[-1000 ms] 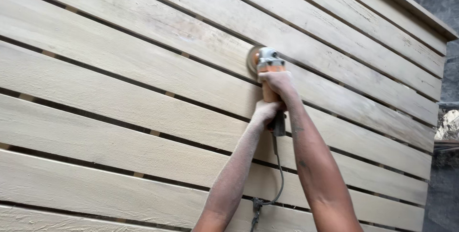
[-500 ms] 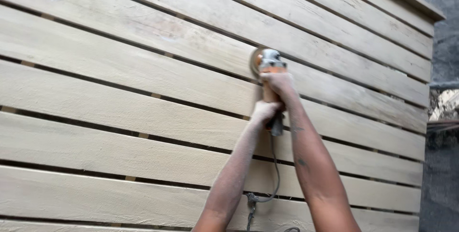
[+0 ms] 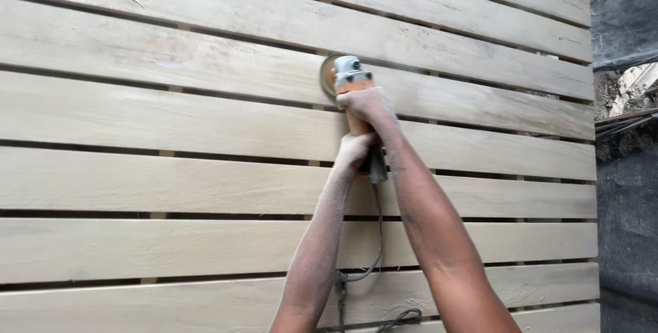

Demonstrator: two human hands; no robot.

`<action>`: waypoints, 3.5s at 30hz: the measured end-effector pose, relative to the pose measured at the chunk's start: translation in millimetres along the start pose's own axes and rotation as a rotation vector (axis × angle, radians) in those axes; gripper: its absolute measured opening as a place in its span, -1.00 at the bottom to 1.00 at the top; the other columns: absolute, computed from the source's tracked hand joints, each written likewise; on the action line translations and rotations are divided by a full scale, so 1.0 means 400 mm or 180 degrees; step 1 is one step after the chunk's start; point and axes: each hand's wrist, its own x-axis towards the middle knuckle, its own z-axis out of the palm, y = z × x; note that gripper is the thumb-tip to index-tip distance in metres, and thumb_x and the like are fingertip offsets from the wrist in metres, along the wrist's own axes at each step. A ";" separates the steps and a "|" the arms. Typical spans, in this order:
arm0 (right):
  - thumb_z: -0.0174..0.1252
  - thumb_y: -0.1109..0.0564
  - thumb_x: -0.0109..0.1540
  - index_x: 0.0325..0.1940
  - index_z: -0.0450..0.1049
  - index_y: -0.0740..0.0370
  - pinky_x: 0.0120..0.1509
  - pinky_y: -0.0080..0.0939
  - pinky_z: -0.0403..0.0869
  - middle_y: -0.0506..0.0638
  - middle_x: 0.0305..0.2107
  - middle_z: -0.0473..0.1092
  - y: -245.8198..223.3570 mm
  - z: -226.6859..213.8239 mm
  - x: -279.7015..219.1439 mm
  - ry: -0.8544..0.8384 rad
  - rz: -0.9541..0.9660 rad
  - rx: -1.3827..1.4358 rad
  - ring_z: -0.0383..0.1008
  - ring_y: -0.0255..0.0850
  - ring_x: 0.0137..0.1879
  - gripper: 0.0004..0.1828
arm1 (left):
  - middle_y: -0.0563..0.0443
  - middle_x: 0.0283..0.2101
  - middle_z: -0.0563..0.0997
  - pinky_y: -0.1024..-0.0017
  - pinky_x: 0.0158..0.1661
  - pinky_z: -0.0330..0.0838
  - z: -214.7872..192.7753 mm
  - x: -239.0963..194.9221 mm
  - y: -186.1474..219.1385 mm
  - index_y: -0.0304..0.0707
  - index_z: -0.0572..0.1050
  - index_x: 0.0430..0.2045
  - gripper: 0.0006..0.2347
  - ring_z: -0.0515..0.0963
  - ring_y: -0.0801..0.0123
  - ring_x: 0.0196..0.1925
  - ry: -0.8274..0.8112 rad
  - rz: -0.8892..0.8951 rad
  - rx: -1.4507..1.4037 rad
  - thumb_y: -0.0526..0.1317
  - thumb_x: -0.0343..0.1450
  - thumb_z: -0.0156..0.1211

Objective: The person uses an electric angle grinder with a sanding disc to smooth the surface of a wooden pallet. They move the tool back and forth across the horizontal slats, working systematically from one end to the other to remove roughness and even out the wood grain.

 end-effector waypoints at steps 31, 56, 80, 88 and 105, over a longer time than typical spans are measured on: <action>0.38 -0.06 -0.09 0.11 0.48 0.49 -0.01 -0.17 0.56 0.22 -0.08 0.50 0.425 -0.219 0.110 0.0462 0.0656 0.0427 0.57 -0.08 -0.04 -0.21 | -0.05 -0.41 0.66 0.42 -0.35 0.56 0.309 0.087 -0.238 -0.50 0.58 -0.35 -0.76 0.64 0.38 -0.42 -0.0387 -0.0033 0.0593 -0.25 0.26 0.35; 0.41 -0.09 -0.06 0.06 0.53 0.22 0.04 -0.07 0.53 0.14 -0.10 0.49 0.810 -0.323 0.258 0.0709 0.0163 0.0361 0.54 -0.06 -0.03 -0.35 | -0.11 -0.36 0.69 0.36 -0.37 0.57 0.528 0.211 -0.457 -0.53 0.62 -0.34 -0.67 0.65 0.34 -0.42 -0.0520 -0.0145 0.1096 -0.17 0.18 0.40; 0.48 -0.22 -0.12 0.07 0.57 0.31 0.15 -0.19 0.58 0.16 -0.07 0.58 0.215 -0.094 0.025 0.0163 0.0043 0.0160 0.63 -0.13 0.01 -0.19 | -0.11 -0.31 0.69 0.40 -0.27 0.58 0.161 0.063 -0.191 -0.53 0.56 -0.26 -0.69 0.67 0.36 -0.33 0.0314 0.0308 0.0022 -0.17 0.31 0.32; 0.39 -0.11 -0.12 0.18 0.46 0.23 0.07 -0.18 0.55 0.13 -0.07 0.53 0.265 -0.168 0.104 0.0111 0.0188 -0.0145 0.57 -0.13 -0.01 -0.19 | -0.10 -0.38 0.68 0.40 -0.36 0.53 0.276 0.138 -0.220 -0.61 0.59 -0.28 -0.62 0.62 0.43 -0.41 0.0383 0.0331 0.0337 -0.13 0.27 0.36; 0.46 -0.13 -0.02 0.06 0.61 0.21 0.01 0.00 0.44 0.31 -0.04 0.41 0.300 -0.145 0.134 0.0573 -0.0836 -0.0765 0.45 0.10 0.00 -0.36 | -0.09 -0.36 0.67 0.40 -0.35 0.56 0.245 0.116 -0.207 -0.56 0.56 -0.27 -0.70 0.64 0.42 -0.40 0.0110 0.0143 0.0120 -0.21 0.29 0.33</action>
